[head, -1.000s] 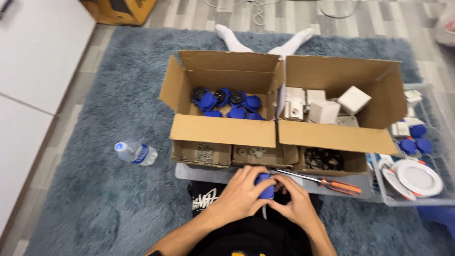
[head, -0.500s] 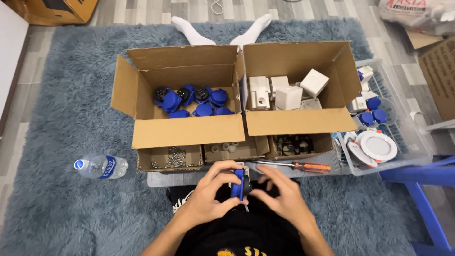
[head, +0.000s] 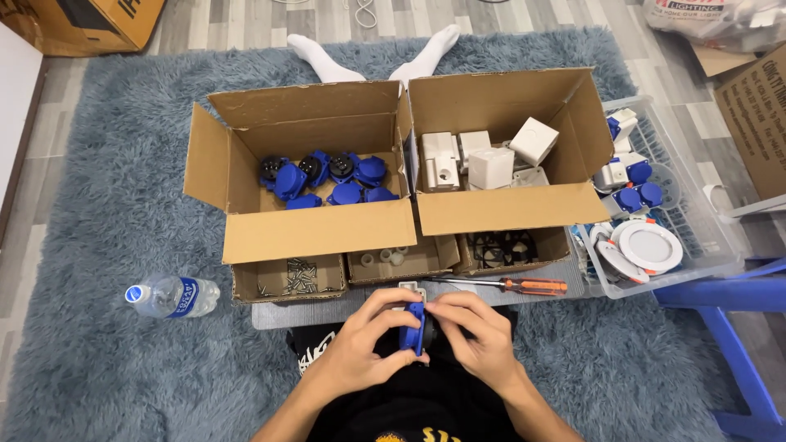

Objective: The person sits on a rug and uses a screwdriver to tighten screws on a white electrical box with a blue cover. They then pick up a blue plastic component and a white box, handling them briefly.

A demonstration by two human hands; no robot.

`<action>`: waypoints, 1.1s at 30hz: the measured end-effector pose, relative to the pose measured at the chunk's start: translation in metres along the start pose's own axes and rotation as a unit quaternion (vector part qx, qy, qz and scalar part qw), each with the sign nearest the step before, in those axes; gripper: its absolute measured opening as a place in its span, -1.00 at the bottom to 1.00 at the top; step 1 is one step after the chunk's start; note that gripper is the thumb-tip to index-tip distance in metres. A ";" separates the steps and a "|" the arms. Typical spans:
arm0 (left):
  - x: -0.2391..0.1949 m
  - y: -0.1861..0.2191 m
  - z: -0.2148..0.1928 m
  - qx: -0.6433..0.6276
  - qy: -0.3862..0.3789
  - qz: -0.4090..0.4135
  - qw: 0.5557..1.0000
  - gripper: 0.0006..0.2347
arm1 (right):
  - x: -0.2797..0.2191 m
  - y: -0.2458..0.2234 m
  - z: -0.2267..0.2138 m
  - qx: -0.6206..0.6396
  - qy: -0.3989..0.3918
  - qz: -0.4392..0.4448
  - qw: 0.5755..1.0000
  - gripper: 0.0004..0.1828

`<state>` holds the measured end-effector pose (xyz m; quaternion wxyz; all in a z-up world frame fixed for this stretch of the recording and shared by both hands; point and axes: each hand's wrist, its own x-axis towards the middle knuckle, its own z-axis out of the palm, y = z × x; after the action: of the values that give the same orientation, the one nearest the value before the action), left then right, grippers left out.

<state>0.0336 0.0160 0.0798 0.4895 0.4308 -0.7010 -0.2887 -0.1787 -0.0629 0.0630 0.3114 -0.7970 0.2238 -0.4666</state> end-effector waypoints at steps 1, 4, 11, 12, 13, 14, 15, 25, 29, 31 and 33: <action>0.000 0.000 0.000 0.000 0.000 0.000 1.000 -0.67 | 0.000 0.001 0.000 0.000 0.000 0.000 1.000 -0.77; -0.002 0.002 0.000 -0.021 -0.002 -0.013 1.000 -0.67 | -0.002 0.002 -0.001 -0.005 -0.017 0.001 1.000 -0.76; -0.003 -0.003 -0.003 0.016 0.041 0.022 0.999 -0.65 | -0.008 0.006 -0.013 -0.015 -0.018 -0.005 1.000 -0.79; -0.004 -0.006 -0.005 0.054 0.070 0.031 0.996 -0.61 | -0.010 0.008 -0.015 -0.020 -0.016 -0.003 1.000 -0.76; -0.004 -0.005 -0.012 0.052 0.069 0.032 0.996 -0.61 | -0.007 0.011 -0.023 -0.022 -0.015 -0.002 1.000 -0.76; -0.005 -0.005 -0.019 0.054 0.113 0.009 0.992 -0.62 | -0.005 0.014 -0.030 -0.043 0.004 0.013 0.999 -0.78; -0.007 -0.004 -0.025 0.055 0.155 -0.015 0.986 -0.63 | -0.004 0.016 -0.038 -0.065 0.023 0.028 0.997 -0.80; -0.016 -0.010 -0.038 -0.102 0.190 -0.003 0.976 -0.61 | 0.021 0.037 -0.086 -0.226 0.130 0.049 0.964 -0.84; -0.015 -0.009 -0.039 -0.138 0.195 0.000 0.971 -0.64 | 0.015 0.046 -0.089 -0.294 0.151 0.031 0.943 -0.77; -0.015 -0.008 -0.040 -0.158 0.194 0.000 0.968 -0.66 | 0.004 0.047 -0.091 -0.293 0.147 0.012 0.945 -0.80; -0.015 -0.008 -0.041 -0.170 0.198 0.002 0.965 -0.67 | -0.010 0.052 -0.094 -0.200 0.026 -0.030 0.979 -0.85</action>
<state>0.0772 0.0258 0.0812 0.6850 0.3888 -0.5315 -0.3115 -0.2700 -0.1208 0.0552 0.1261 -0.8370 0.2969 -0.4420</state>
